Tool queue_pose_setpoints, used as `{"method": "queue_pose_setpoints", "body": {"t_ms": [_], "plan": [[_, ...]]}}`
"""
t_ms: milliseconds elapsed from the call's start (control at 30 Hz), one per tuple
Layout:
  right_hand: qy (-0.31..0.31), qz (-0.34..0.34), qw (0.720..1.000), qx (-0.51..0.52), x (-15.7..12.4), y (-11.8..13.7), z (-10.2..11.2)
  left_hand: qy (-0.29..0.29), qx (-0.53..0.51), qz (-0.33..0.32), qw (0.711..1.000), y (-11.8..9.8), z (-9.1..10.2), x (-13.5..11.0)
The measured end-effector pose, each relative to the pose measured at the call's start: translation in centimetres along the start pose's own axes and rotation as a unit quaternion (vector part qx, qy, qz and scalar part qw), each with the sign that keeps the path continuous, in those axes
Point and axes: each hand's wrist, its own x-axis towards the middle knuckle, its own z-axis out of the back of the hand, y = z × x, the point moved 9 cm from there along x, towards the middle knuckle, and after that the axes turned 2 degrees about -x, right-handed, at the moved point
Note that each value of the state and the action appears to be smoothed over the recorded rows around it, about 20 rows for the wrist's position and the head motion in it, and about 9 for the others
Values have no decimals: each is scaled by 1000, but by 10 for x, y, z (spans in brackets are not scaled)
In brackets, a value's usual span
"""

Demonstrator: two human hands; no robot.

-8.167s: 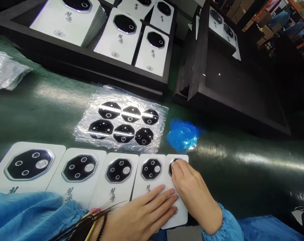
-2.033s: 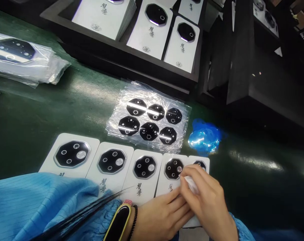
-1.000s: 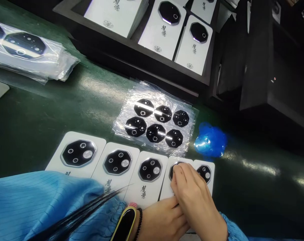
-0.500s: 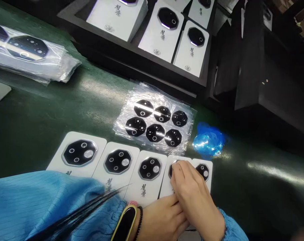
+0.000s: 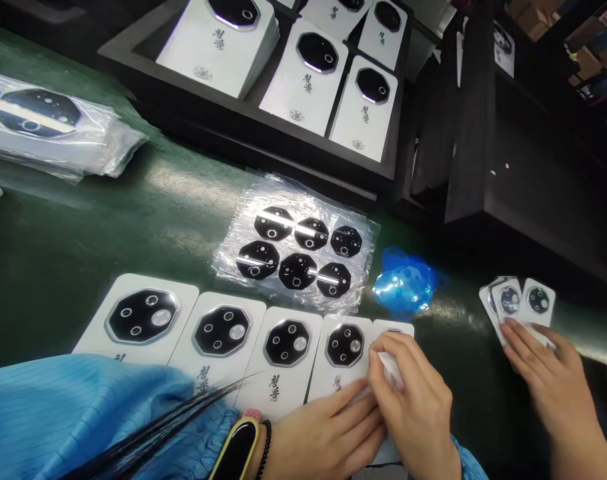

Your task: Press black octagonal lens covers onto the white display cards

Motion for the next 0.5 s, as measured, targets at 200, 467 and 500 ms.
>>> {"method": "queue_pose_setpoints", "body": {"t_ms": [200,467,500], "plan": [[3,-4,1000,10,-4,-4,3,-10,-17,-9,1000,0,5,2],[9,58,998,37,7,27,7,-57,-13,-40,997,-11,35,1],[20,70,996,46,7,35,2,-56,-26,-51,997,-10,42,-4]]}}
